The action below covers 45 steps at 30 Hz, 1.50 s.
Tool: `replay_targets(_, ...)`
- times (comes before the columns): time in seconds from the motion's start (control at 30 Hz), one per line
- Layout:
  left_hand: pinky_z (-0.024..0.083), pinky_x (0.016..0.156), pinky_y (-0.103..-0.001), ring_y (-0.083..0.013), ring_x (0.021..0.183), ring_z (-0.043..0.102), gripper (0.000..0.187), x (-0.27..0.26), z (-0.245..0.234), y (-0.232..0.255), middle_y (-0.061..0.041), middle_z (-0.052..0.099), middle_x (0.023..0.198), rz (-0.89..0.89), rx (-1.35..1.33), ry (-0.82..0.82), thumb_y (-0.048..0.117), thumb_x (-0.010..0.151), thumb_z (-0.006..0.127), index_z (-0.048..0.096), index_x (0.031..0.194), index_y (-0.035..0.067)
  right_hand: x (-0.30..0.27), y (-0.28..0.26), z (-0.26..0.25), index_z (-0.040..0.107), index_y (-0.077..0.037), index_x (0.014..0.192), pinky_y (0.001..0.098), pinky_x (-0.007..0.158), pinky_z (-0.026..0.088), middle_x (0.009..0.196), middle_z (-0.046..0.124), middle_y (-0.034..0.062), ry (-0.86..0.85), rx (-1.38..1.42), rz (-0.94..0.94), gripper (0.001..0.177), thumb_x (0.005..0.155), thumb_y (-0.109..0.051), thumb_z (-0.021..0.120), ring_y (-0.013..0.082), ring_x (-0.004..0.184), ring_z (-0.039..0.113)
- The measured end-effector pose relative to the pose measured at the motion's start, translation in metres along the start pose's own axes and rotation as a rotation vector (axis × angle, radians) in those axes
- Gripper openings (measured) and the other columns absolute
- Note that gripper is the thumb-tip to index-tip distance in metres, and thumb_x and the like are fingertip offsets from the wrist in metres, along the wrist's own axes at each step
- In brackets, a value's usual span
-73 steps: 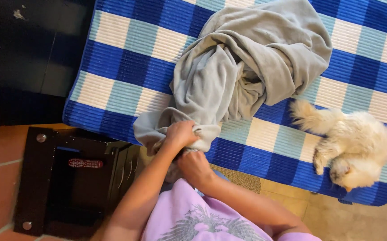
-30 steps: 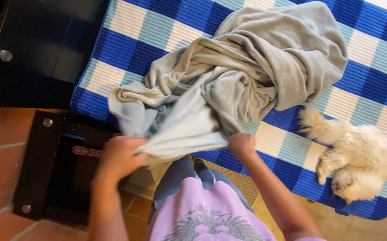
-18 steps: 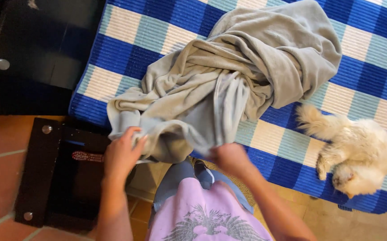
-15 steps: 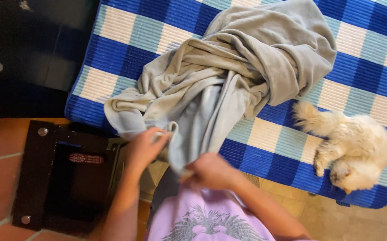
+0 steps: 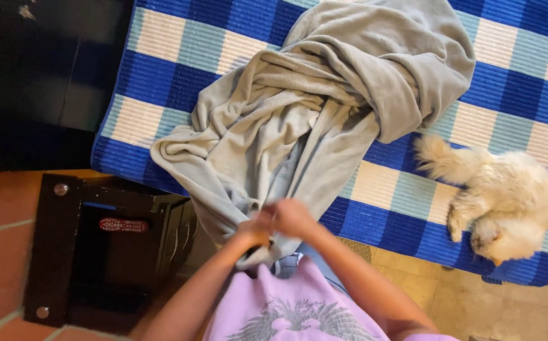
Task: The person folds a light gray blanket on a blue and white checkered mat. They repeatedly unfold and refold sections of the blanket, adjusting its position while a white cat rests nearby.
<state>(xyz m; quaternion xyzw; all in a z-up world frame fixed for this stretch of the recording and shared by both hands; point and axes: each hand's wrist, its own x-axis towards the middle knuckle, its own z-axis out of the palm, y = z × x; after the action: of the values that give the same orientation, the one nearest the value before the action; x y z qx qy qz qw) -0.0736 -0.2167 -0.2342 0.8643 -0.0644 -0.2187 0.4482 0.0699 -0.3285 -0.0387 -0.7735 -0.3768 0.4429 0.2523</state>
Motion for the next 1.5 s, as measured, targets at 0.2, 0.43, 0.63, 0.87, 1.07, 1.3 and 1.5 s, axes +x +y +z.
replay_targets(0.2, 0.058, 0.086, -0.047, -0.0376, 0.104, 0.074, 0.043, -0.017, -0.089, 0.091, -0.013, 0.080, 0.100, -0.412, -0.018, -0.583, 0.046, 0.069, 0.086, 0.081, 0.101, 0.018, 0.066, 0.131, 0.013, 0.045, -0.013, 0.149, 0.0604, 0.098, 0.056, 0.139, 0.053, 0.0225, 0.416, -0.187, 0.412, 0.084, 0.083, -0.050, 0.083, 0.0450, 0.129, 0.058)
replay_targets(0.43, 0.054, 0.100, -0.051, -0.0429, 0.121, 0.068, 0.052, -0.032, -0.116, 0.127, -0.023, 0.076, 0.119, -0.467, -0.270, -0.413, 0.042, 0.078, 0.083, 0.079, 0.119, 0.010, 0.071, 0.226, 0.032, 0.061, -0.015, 0.141, 0.0599, 0.095, 0.056, 0.118, 0.072, 0.0207, 0.487, 0.193, 0.643, 0.064, 0.077, -0.019, 0.060, 0.0449, 0.117, 0.069)
replay_targets(0.63, 0.051, 0.108, -0.045, -0.0363, 0.135, 0.060, 0.085, -0.017, -0.099, 0.054, -0.017, 0.065, 0.139, -0.758, -0.411, 0.091, 0.049, 0.070, 0.096, 0.055, 0.143, 0.032, -0.018, 0.197, 0.039, 0.070, -0.003, 0.138, 0.0540, 0.113, 0.046, 0.123, 0.073, 0.0303, 0.229, 0.325, 0.274, 0.065, 0.077, 0.001, 0.049, 0.0489, 0.128, 0.061)
replay_targets(0.87, 0.049, 0.113, -0.049, -0.0365, 0.135, 0.061, 0.056, -0.012, -0.120, 0.038, -0.012, 0.070, 0.136, -0.755, -0.265, 0.096, 0.017, 0.078, 0.078, 0.066, 0.131, 0.032, -0.053, 0.247, 0.119, 0.062, -0.043, 0.145, 0.0439, 0.114, 0.051, 0.134, 0.074, 0.0038, -0.337, 0.047, 0.521, 0.068, 0.078, -0.052, 0.074, 0.0290, 0.131, 0.065)
replay_targets(1.07, 0.055, 0.098, -0.039, -0.0225, 0.115, 0.071, 0.031, -0.042, -0.155, 0.076, 0.005, 0.078, 0.108, -0.864, -0.222, 0.421, 0.047, 0.076, 0.080, 0.075, 0.105, 0.037, 0.020, 0.246, 0.116, 0.055, -0.023, 0.149, 0.0553, 0.102, 0.058, 0.144, 0.062, 0.0157, 0.036, -0.073, 0.480, 0.058, 0.098, -0.050, 0.063, 0.0414, 0.119, 0.070)
replay_targets(1.3, 0.056, 0.081, -0.053, -0.0415, 0.097, 0.073, 0.048, -0.073, -0.184, 0.139, -0.018, 0.077, 0.084, -0.919, -0.260, 0.644, 0.052, 0.098, 0.066, 0.077, 0.088, 0.006, 0.100, 0.184, 0.056, 0.016, -0.026, 0.170, 0.0569, 0.097, 0.060, 0.170, 0.027, 0.0077, 0.126, -0.151, 0.277, 0.091, 0.090, -0.005, 0.054, 0.0483, 0.111, 0.070)
replay_targets(1.5, 0.057, 0.088, -0.061, -0.0476, 0.109, 0.069, 0.035, -0.077, -0.178, 0.151, -0.027, 0.075, 0.103, -0.773, -0.271, 0.778, 0.038, 0.107, 0.059, 0.071, 0.113, 0.007, 0.130, 0.234, 0.097, 0.061, -0.016, 0.125, 0.0562, 0.086, 0.061, 0.120, 0.067, 0.0132, 0.003, -0.257, 0.097, 0.032, 0.092, -0.017, 0.060, 0.0445, 0.101, 0.075)
